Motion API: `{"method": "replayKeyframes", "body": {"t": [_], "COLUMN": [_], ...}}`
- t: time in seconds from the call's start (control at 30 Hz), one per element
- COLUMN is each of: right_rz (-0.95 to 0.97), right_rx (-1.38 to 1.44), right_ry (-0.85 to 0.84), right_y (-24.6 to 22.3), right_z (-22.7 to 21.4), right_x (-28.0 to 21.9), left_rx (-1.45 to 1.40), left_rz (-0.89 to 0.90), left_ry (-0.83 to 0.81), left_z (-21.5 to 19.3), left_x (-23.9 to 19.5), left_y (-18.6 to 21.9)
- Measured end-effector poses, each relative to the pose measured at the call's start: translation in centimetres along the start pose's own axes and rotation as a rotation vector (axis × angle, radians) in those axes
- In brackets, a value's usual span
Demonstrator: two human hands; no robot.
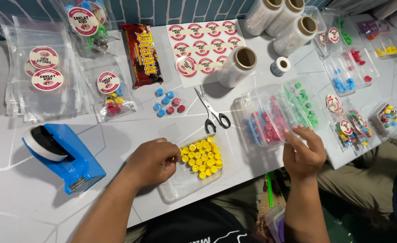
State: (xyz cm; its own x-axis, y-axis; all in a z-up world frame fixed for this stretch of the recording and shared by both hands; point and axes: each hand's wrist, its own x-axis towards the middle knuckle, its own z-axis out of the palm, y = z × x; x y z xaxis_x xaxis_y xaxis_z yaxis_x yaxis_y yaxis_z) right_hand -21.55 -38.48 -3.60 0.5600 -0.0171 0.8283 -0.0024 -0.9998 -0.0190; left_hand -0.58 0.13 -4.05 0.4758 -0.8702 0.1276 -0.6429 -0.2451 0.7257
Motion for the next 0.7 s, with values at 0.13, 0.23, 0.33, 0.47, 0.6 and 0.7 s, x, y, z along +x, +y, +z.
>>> {"method": "replayKeyframes", "body": {"t": [0.13, 0.23, 0.33, 0.47, 0.6, 0.7], "right_rz": [0.047, 0.095, 0.074, -0.164, -0.418, -0.428], "right_rx": [0.046, 0.104, 0.106, 0.295, 0.435, 0.516], "right_ry": [-0.084, -0.158, -0.148, -0.196, -0.406, -0.393], "right_y": [-1.6, -1.7, -2.0, -7.8, -13.9, -14.9], "right_z": [-0.1, -0.4, -0.6, 0.1, 0.6, 1.9], "right_x": [0.2, -0.2, -0.3, 1.0, 2.6, 2.5], "left_rx": [-0.038, -0.047, -0.168, -0.319, -0.325, -0.334], "left_rz": [0.029, 0.036, 0.015, -0.043, -0.164, -0.125], "left_ry": [0.048, 0.083, 0.101, 0.044, -0.060, -0.022], "left_z": [-0.3, 0.0, -0.3, 0.0, -0.2, 0.0], "left_x": [-0.2, -0.4, -0.1, -0.1, -0.1, -0.3], "left_y": [0.2, -0.1, 0.2, -0.5, -0.7, -1.1]}}
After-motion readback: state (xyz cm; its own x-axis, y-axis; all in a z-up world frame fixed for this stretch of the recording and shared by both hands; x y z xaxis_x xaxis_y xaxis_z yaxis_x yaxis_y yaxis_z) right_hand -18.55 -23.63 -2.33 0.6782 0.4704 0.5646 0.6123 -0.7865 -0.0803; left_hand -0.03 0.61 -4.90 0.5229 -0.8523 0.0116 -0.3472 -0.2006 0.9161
